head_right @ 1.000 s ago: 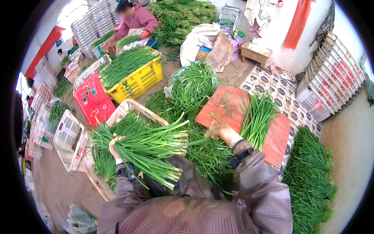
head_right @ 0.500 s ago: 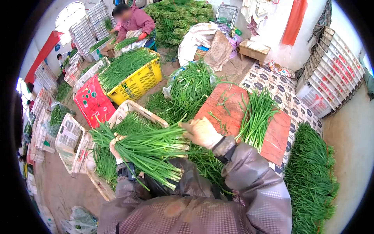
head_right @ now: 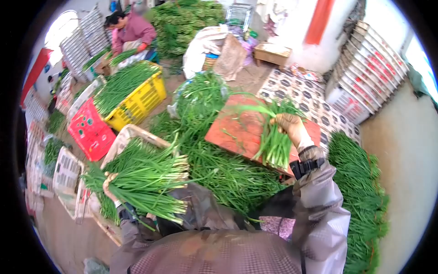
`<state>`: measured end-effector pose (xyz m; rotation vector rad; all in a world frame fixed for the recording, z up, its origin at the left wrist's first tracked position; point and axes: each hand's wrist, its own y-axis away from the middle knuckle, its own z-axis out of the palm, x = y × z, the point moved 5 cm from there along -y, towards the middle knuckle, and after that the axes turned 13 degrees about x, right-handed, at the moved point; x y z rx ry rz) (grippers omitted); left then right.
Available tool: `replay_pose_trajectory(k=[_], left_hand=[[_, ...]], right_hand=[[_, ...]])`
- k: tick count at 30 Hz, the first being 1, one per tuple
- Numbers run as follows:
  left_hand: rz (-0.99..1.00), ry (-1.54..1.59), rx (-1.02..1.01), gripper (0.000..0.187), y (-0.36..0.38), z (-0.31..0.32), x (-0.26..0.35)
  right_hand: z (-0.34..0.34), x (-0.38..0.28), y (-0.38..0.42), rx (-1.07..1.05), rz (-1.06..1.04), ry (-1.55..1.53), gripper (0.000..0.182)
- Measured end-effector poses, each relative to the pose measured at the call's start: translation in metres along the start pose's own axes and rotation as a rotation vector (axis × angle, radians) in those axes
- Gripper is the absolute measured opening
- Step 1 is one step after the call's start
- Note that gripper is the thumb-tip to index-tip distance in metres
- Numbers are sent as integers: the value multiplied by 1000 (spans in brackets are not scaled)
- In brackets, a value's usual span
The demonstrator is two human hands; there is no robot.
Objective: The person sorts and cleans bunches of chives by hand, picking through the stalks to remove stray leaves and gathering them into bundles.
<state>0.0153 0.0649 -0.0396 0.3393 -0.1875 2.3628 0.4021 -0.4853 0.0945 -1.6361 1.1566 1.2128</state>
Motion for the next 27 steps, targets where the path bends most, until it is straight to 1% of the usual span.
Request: replay_pose_trajectory(k=[2, 5, 7, 9, 10, 11, 12, 13, 15, 17, 19, 21, 22, 23, 25, 27], left_hand=[[15, -30, -21, 43, -4, -5, -1], [-7, -29, -93, 42, -7, 3, -8], [-20, -7, -74, 42, -11, 2, -12], [-37, 25, -25, 42, -11, 0, -14], [-46, 5, -11, 41, -9, 4, -14], [-39, -7, -53, 40, -9, 5, -15], [-31, -12, -80, 40, -9, 9, -17], [-30, -15, -105, 41, -8, 14, -21], [-52, 27, -153, 42, -9, 22, -27], [-85, 43, -200, 41, -10, 34, -36], [-123, 40, -248, 42, -10, 43, -42], [-130, 39, -256, 41, -10, 50, -47], [-132, 41, -249, 40, -7, 54, -49], [-134, 43, -242, 39, -6, 56, -50], [-132, 42, -241, 39, -5, 54, -46], [-128, 48, -229, 38, -4, 46, -43]], right_hand=[[-31, 3, 0, 135, 24, -14, 24], [-42, 24, 2, 211, 9, 88, 20], [-42, 61, 2, 223, 106, 246, 23], [-30, 99, 6, 111, 83, 722, 31], [-17, 104, 12, -38, 116, 926, 34], [-4, 110, 18, -191, 134, 1131, 37], [12, 103, 25, -88, -62, 1326, 39], [33, 88, 25, -65, -164, 1381, 36], [77, 52, 28, -56, -342, 1030, 38], [136, 1, 41, -117, -598, 589, 48], [186, -19, 43, -215, -916, 485, 55], [221, -37, 48, -374, -891, 691, 53], [233, -22, 42, -398, -925, 644, 50], [243, -10, 35, -540, -744, 724, 39], [256, 3, 25, -682, -650, 939, 29], [249, -1, 19, -668, -561, 671, 28]])
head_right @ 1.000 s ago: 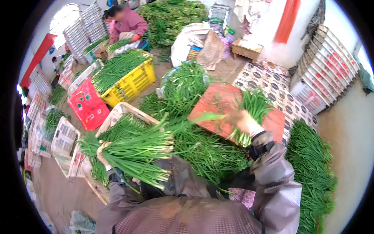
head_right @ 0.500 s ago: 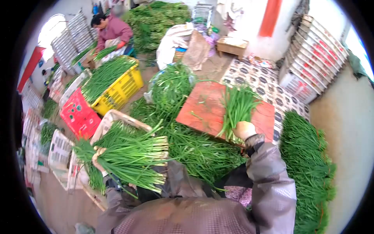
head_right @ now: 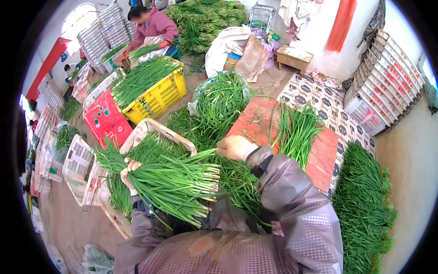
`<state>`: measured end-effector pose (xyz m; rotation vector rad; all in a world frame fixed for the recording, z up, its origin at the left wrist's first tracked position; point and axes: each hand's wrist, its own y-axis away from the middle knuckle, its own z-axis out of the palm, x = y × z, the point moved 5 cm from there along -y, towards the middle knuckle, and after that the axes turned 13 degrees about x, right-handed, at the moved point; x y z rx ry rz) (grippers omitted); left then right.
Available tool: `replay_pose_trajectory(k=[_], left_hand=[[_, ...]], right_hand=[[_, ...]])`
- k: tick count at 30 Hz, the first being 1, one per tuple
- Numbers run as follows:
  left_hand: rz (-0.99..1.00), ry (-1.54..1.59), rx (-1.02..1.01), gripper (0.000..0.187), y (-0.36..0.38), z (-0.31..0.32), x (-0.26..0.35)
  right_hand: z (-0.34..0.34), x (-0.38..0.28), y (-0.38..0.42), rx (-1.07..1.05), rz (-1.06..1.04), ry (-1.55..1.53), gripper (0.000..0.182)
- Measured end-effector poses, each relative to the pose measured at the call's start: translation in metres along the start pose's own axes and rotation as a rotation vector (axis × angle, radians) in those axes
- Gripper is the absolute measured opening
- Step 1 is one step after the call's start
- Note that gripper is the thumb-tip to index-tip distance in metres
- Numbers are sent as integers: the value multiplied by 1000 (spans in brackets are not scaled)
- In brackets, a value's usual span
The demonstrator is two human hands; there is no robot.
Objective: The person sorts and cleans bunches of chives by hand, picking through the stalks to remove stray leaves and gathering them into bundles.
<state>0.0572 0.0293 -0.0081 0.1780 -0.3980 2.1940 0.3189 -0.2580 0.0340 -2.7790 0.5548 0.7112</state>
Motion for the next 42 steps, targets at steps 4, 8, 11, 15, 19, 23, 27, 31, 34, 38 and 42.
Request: replay_pose_trajectory(k=[4, 8, 11, 15, 19, 23, 27, 31, 34, 38, 42], left_hand=[[4, 40, 51, 37, 3, -17, 6], [8, 78, 55, 37, 6, -23, 6], [15, 67, 80, 37, 6, -24, 5], [12, 42, 62, 38, 4, -23, 5], [6, 20, 49, 37, 2, -16, 2], [12, 12, 52, 37, 3, -16, 3], [42, 7, 75, 38, 5, -15, 3], [54, -24, 116, 39, 1, -21, -1], [87, -70, 139, 39, 1, -23, 1], [33, 69, 141, 42, 8, -38, 12], [71, 42, 70, 43, 6, -35, 11]], right_hand=[[-8, 21, 10, -60, 281, -384, 22], [-37, 38, 32, -110, 559, -187, 24], [-29, 56, 30, -106, 397, 285, 34], [-22, 20, 21, 180, 119, -182, 46], [-5, -17, 6, 99, -14, 7, 42], [10, -11, -5, -45, 15, 161, 24], [-10, 0, 6, -116, 58, -305, 22], [-47, -9, 29, -226, 325, -469, 23], [-59, 55, 57, -99, 462, -434, 25], [-138, 118, 121, 346, 605, -497, 23], [-176, 138, 176, 685, 717, -497, 27]])
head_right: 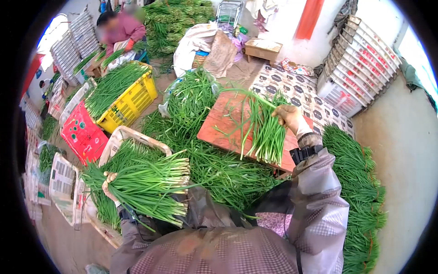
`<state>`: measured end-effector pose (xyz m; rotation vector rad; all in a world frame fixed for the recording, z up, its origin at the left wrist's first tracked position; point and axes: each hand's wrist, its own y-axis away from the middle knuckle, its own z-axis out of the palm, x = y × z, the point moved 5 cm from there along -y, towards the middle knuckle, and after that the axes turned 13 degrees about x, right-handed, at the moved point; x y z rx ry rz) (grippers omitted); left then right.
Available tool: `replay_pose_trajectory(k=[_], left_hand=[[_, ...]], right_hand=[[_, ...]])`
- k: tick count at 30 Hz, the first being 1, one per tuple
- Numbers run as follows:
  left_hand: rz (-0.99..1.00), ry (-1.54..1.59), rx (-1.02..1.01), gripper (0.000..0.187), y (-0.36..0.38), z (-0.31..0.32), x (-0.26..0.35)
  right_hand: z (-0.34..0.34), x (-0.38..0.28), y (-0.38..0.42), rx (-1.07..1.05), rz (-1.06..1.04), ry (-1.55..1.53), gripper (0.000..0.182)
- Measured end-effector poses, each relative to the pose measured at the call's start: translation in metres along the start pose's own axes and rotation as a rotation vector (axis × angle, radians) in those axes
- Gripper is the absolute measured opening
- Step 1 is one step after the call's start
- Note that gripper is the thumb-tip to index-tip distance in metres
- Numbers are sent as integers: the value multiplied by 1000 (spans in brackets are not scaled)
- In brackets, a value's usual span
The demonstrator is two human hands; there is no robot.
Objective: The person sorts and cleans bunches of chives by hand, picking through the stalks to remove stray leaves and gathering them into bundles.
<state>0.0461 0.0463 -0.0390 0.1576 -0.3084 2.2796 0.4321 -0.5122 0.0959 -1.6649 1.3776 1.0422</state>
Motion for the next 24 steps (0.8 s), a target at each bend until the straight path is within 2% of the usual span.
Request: replay_pose_trajectory(k=[2, 4, 6, 9, 10, 11, 12, 13, 14, 15, 16, 17, 18, 20, 22, 23, 24], left_hand=[[9, 17, 4, 43, 1, 2, -4], [-23, 12, -27, 42, 0, 6, -5], [-23, -14, 24, 40, 1, 3, -3], [-51, 36, 4, 40, 2, 9, -9], [-53, 33, -5, 40, 1, 8, -8], [-53, 24, -17, 40, 0, 7, -8], [-55, 15, -30, 41, -1, 6, -8], [-52, 32, -36, 41, -3, 1, -7], [-51, 35, -33, 41, -4, -1, -8], [-50, 37, -30, 41, -4, -1, -9], [-49, 39, -25, 42, -4, -2, -9], [-51, 39, -28, 41, -5, -2, -9], [-52, 42, -26, 40, -4, 0, -10], [-52, 48, -19, 40, -2, 4, -9], [-36, 42, -11, 40, -1, 0, -5], [-25, 35, -5, 40, -1, -3, -2], [-12, 30, 4, 39, 0, -6, 0]], right_hand=[[-13, 15, 2, 75, 0, -69, 29], [-12, 38, 6, 137, 35, 14, 29], [-2, 64, 19, 48, 96, 330, 32], [39, 87, 41, -400, 238, 933, 43], [55, 59, 55, -375, 80, 1107, 45], [76, 63, 55, -207, -248, 1212, 43], [99, 47, 59, -244, -215, 1142, 42], [123, 24, 67, -300, -302, 1082, 39], [149, 24, 68, -282, -401, 906, 37], [172, 8, 75, -350, -403, 766, 34], [188, -32, 92, -437, -460, 574, 32], [215, -25, 92, -459, -576, 317, 31], [237, -22, 92, -550, -550, 217, 40], [266, -15, 97, -653, -350, 146, 66], [284, -1, 109, -863, -137, 160, 92], [283, 10, 118, -917, -86, 272, 106], [276, 8, 130, -1074, -49, 284, 88]])
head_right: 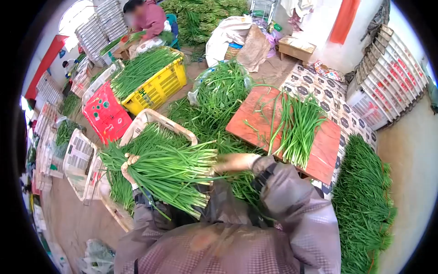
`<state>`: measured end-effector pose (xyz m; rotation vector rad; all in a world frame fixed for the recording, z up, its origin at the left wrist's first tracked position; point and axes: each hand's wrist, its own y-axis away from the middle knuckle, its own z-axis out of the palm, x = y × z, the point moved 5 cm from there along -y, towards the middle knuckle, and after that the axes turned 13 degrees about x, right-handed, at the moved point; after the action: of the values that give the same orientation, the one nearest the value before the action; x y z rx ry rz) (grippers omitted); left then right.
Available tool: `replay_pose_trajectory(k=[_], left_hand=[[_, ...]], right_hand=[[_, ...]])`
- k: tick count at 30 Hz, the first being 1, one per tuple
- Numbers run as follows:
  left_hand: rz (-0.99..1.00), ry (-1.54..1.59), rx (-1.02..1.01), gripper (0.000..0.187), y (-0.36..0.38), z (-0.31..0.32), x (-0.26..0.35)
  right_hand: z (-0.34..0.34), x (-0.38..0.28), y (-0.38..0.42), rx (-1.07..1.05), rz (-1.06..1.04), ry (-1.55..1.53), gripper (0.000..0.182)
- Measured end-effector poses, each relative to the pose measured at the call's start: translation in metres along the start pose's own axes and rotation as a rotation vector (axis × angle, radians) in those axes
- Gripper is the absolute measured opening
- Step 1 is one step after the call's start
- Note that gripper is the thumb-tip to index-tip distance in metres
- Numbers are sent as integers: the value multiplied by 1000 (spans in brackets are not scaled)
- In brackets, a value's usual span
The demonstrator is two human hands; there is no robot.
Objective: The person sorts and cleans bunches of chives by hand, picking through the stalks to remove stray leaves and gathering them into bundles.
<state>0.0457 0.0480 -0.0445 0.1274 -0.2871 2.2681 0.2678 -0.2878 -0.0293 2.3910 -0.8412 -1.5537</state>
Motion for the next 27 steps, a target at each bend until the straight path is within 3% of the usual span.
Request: replay_pose_trajectory(k=[1, 2, 4, 6, 8, 11, 14, 16, 18, 20, 22, 24, 27], left_hand=[[12, -11, 9, 38, 1, 0, 2], [19, -18, -2, 38, 3, 3, 2], [66, -43, 31, 38, 4, -1, 6], [108, -116, 79, 36, 3, -7, 11], [76, -97, 74, 36, 0, -11, 10], [102, -108, 101, 36, -1, -10, 8], [101, -119, 105, 37, -1, -5, 5], [94, -122, 102, 38, -3, 0, 2], [69, -135, 67, 37, -4, 9, -1], [28, -162, 2, 37, -6, 21, -6], [51, -217, 14, 35, -8, 26, -5], [73, -222, 19, 34, -7, 26, -3], [141, -256, 79, 34, -5, 15, 5]], right_hand=[[6, -2, 13, -160, 15, -2, 73], [4, -13, 35, -359, 165, 25, 57], [-10, 11, 38, 4, 35, -419, 36], [-43, 35, 44, 395, 165, -552, 25], [-73, 45, 47, 592, 58, -689, 27], [-97, 32, 43, 792, -81, -1254, 38], [-79, -8, 31, 594, -3, -920, 36], [-39, -64, 26, 469, -46, -182, 56], [-8, -82, 11, 345, 13, 211, 65], [12, -100, -2, 367, -30, 388, 64], [23, -96, -15, 642, -262, 356, 33], [16, -79, -15, 806, -384, 521, 20], [-8, -18, -16, 903, -294, 659, 15]])
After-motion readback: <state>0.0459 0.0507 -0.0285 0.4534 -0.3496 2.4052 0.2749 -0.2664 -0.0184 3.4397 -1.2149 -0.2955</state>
